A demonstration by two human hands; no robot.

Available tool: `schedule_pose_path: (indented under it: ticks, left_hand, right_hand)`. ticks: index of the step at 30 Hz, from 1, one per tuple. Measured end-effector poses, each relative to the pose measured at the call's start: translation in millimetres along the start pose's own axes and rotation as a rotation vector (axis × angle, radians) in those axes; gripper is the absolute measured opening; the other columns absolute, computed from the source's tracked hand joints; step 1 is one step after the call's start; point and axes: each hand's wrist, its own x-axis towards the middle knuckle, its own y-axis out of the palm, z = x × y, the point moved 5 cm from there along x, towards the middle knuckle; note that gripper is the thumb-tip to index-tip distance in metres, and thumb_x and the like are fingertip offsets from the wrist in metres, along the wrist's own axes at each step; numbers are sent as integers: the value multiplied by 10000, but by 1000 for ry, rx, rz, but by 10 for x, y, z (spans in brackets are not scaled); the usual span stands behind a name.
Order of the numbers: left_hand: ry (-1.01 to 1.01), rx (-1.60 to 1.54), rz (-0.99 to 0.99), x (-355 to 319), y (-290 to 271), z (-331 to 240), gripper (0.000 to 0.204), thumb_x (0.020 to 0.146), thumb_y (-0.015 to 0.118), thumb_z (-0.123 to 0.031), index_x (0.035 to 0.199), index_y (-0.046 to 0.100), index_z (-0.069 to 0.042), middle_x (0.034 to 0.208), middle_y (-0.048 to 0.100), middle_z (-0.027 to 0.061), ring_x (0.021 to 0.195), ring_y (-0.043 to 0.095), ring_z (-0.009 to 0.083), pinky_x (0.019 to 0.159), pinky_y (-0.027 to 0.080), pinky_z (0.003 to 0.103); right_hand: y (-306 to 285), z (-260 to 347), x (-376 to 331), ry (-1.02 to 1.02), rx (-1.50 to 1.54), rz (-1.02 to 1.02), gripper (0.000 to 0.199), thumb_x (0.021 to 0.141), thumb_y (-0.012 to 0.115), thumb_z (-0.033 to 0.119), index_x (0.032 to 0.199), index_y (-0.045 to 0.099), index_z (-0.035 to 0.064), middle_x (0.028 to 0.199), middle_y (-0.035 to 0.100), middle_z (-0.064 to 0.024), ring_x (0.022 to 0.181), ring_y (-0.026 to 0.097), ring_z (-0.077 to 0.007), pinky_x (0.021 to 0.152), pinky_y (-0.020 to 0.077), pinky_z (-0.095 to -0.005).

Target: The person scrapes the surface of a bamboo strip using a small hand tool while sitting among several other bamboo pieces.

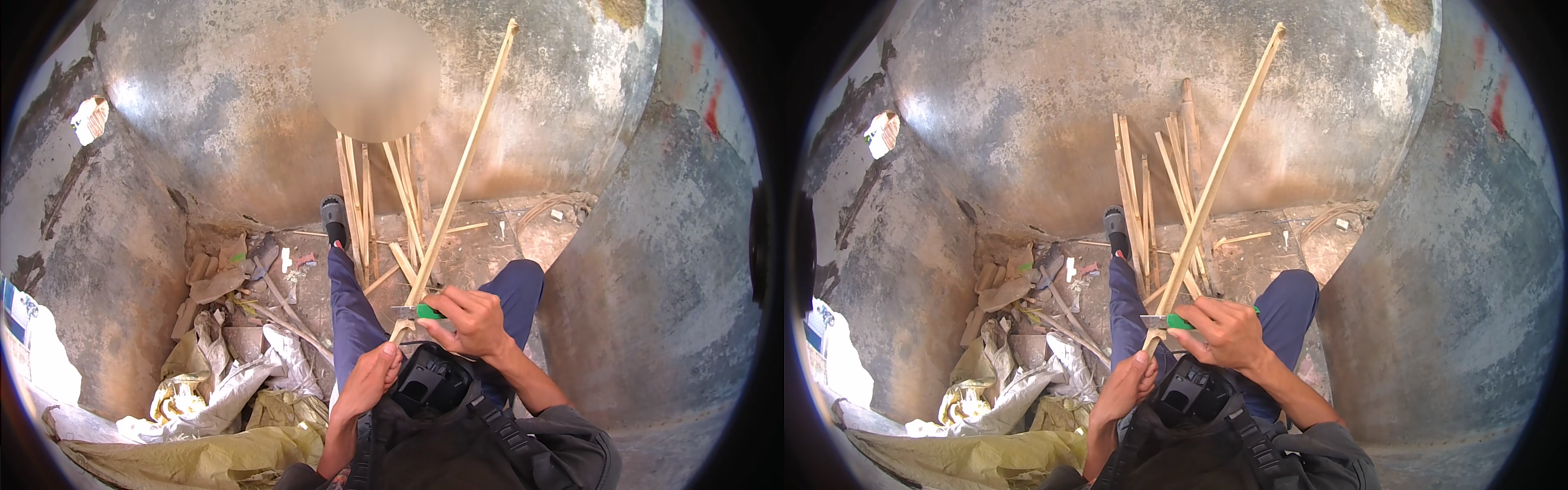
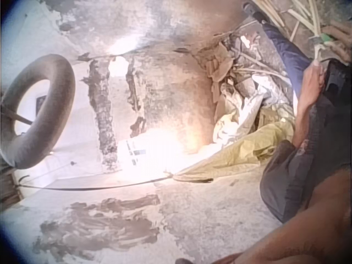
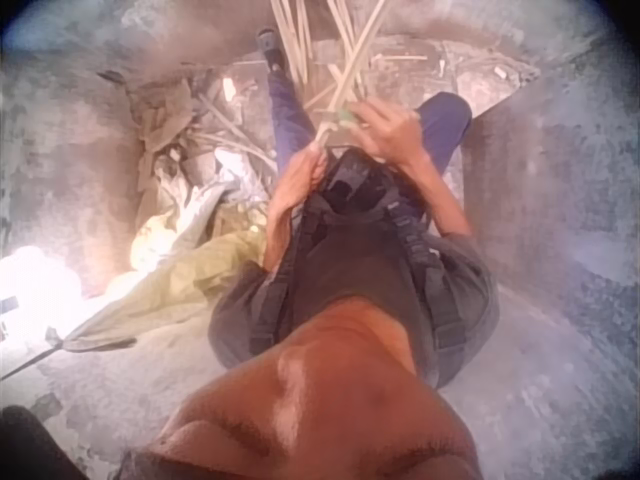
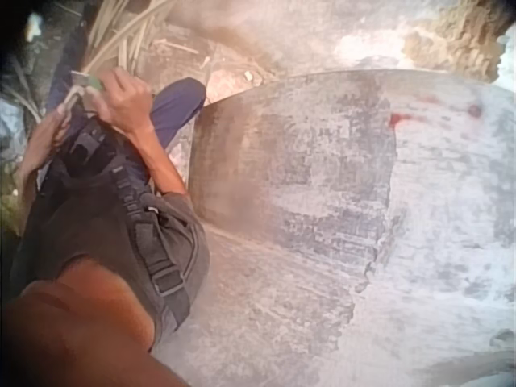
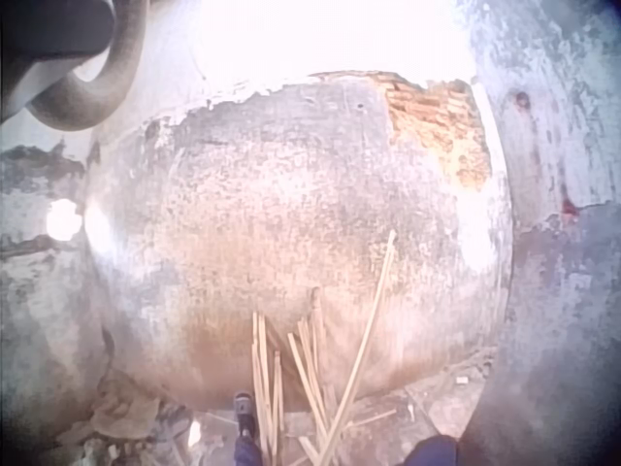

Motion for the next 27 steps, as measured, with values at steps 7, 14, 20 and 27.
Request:
schedule_pose_path:
  ticks: [7,14,20,27]
  left_hand:
    - [-125,-123,14,-279,-39,148,490,1246,383,-500,940,493,-133,752,345,-90,602,269,37,531,241,247]
    - [-56,-42,-31,-58,57,112,490,1252,385,-464,934,507,-113,750,350,-84,624,294,49,553,263,262]
    - [56,121,-50,62,47,6,499,1254,392,-423,923,532,-76,759,405,-61,655,346,62,583,302,283]
    - [162,231,-105,101,88,-47,489,1254,387,-424,943,534,-76,741,410,-56,638,351,65,572,302,279]
  right_hand:
    - [-358,-1015,60,382,-173,-271,218,1041,752,248,1107,771,41,942,742,-145,738,724,-344,663,553,-443]
    - [-367,-703,-59,257,78,-178,225,1033,758,227,1122,759,21,909,696,-142,748,715,-342,671,556,-423]
    - [-97,-273,-114,75,67,-4,271,996,824,320,1116,766,84,882,664,-58,718,736,-269,625,571,-396]
    - [-26,-136,-100,71,51,36,285,973,846,318,1119,771,86,887,661,-57,726,742,-271,632,572,-404]
